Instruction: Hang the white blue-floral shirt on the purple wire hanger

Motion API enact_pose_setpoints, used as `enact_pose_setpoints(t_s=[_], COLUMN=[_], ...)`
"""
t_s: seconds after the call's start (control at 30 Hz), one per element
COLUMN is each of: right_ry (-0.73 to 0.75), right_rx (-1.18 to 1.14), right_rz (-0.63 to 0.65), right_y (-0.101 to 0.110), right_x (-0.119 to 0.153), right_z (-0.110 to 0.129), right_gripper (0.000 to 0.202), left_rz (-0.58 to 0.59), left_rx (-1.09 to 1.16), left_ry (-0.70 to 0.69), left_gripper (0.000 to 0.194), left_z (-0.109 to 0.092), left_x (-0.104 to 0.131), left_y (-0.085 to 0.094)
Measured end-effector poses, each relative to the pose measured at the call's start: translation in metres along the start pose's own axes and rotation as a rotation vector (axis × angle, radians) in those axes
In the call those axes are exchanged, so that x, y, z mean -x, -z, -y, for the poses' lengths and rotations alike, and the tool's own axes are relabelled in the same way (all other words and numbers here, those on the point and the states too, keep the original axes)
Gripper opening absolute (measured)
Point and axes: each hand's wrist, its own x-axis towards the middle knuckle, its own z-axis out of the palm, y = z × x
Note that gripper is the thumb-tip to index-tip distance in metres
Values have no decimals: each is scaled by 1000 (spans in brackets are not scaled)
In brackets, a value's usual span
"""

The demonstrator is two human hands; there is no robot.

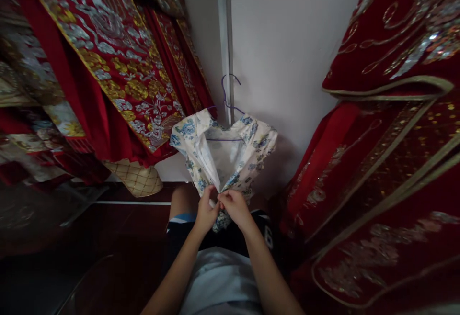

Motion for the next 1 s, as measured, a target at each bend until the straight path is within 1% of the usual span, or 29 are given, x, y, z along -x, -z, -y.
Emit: enact_pose_setpoints(t_s=[0.07, 0.1, 0.2, 0.27, 0.3, 0.37, 0.47, 0.57, 0.6, 0.67, 0.77, 0.83, 0.87, 0.93, 1.0], right_ry=[-7, -6, 4, 33, 60, 133, 251, 378, 420, 497, 525, 504, 503, 528, 550], right_rx=[-7, -20, -137, -242, -284, -328, -336, -353, -359, -361, -340, -319, -310, -293, -268], right_rz=[1, -15, -119, -202, -238, -278, -263, -281, -286, -294, -292, -280, -280, -296, -305], right_y=[-4, -6, -10, -9, -7, -1, 5, -1, -5, -12, -14, -10, -7, -1, 3], right_x=[2, 3, 3, -2, -7, -21, -48, -69, -74, -79, -81, -80, -79, -76, -73], right_z=[-2, -3, 1, 12, 22, 48, 97, 140, 150, 161, 163, 159, 157, 153, 150], right_gripper=[21, 21, 19, 20, 20, 22, 21, 18, 17, 15, 14, 14, 13, 12, 11], left_rz=[9, 15, 34, 43, 48, 50, 24, -18, -25, -22, 50, 121, 145, 133, 56], left_rx=[-41, -58, -71, -73, -78, -94, -94, -71, -67, -62, -70, -64, -53, -16, -12], left_ry=[-17, -23, -14, -2, 0, -2, 12, 40, 43, 35, 46, 58, 45, -41, -202], left_gripper=[6, 1, 9, 13, 14, 17, 22, 24, 23, 22, 19, 16, 16, 21, 30], left_z=[-1, -1, 2, 6, 9, 17, 28, 39, 44, 53, 61, 54, 45, 15, -26], left_x=[-2, -3, -2, -1, 0, -1, -7, -12, -13, -14, -17, -25, -33, -55, -85], left_y=[-2, -1, 2, 3, 3, 3, 3, 2, 2, -1, -2, 0, 2, 9, 15])
